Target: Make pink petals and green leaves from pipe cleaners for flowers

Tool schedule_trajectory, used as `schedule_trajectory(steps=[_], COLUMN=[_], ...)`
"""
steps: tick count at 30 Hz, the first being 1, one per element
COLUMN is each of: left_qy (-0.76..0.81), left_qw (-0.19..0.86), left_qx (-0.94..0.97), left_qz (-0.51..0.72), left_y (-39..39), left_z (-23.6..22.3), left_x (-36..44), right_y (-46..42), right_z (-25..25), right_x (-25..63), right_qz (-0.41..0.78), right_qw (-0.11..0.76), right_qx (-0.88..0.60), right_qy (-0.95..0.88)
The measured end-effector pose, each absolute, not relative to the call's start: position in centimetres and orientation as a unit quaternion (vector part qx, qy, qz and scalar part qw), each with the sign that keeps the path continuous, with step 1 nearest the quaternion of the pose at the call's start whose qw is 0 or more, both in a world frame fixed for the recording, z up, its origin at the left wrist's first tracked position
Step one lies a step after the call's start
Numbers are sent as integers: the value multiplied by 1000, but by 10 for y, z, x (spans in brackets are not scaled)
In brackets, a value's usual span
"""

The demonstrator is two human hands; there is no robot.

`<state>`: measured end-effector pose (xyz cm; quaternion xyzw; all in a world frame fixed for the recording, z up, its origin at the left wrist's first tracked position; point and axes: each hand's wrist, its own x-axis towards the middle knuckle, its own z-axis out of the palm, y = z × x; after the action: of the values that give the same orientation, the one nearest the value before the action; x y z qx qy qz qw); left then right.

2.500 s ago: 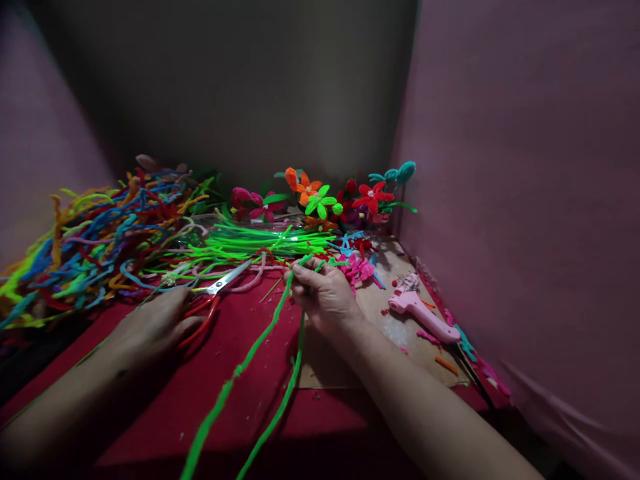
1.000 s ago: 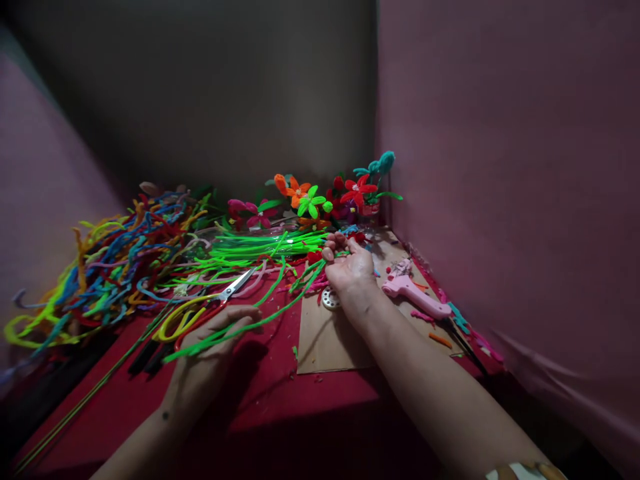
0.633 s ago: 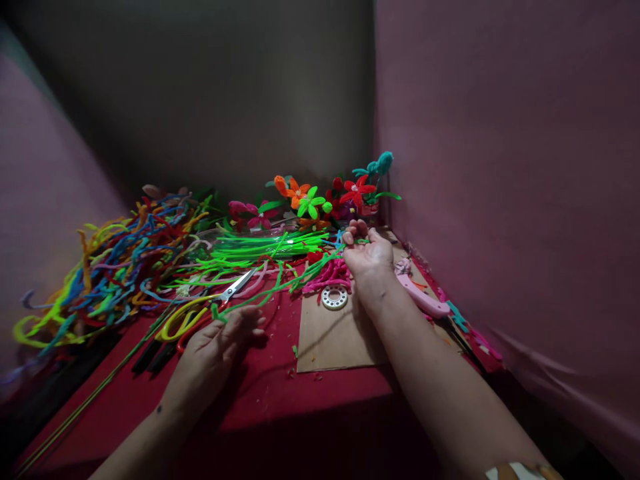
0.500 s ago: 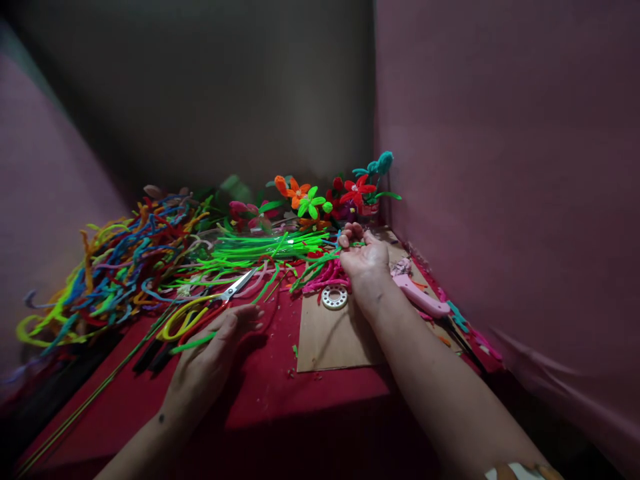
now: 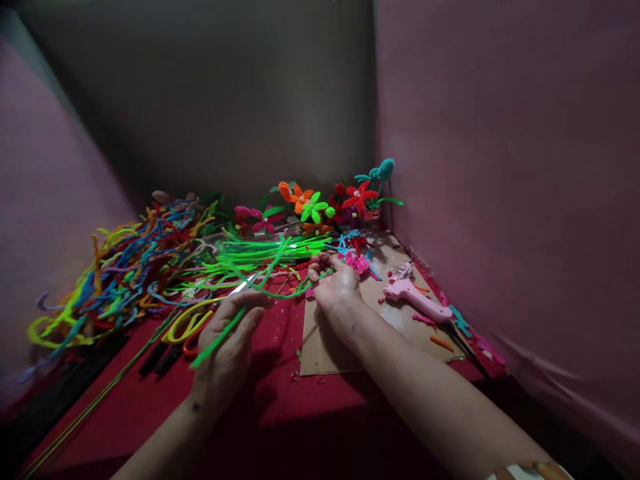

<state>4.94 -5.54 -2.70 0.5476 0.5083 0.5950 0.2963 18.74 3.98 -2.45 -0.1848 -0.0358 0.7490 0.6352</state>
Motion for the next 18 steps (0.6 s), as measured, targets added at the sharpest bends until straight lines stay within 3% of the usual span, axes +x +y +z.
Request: schedule_trajectory(steps=[7,11,18], left_qy=[365,315,279], left_qw=[477,531,636], left_qx=[340,303,323], left_qz=[724,725,643], left_y=[-32,-25,-32], left_z=[-22,-22,-22], left_x=[61,60,61], right_y=[32,30,29], right_z=[-30,-32,-32], right_x=[177,174,169], right_qz=[767,782,881], right_qw=[613,592,433], right_qx=[-185,-189,-158], right_qy=[-48,-45,-110])
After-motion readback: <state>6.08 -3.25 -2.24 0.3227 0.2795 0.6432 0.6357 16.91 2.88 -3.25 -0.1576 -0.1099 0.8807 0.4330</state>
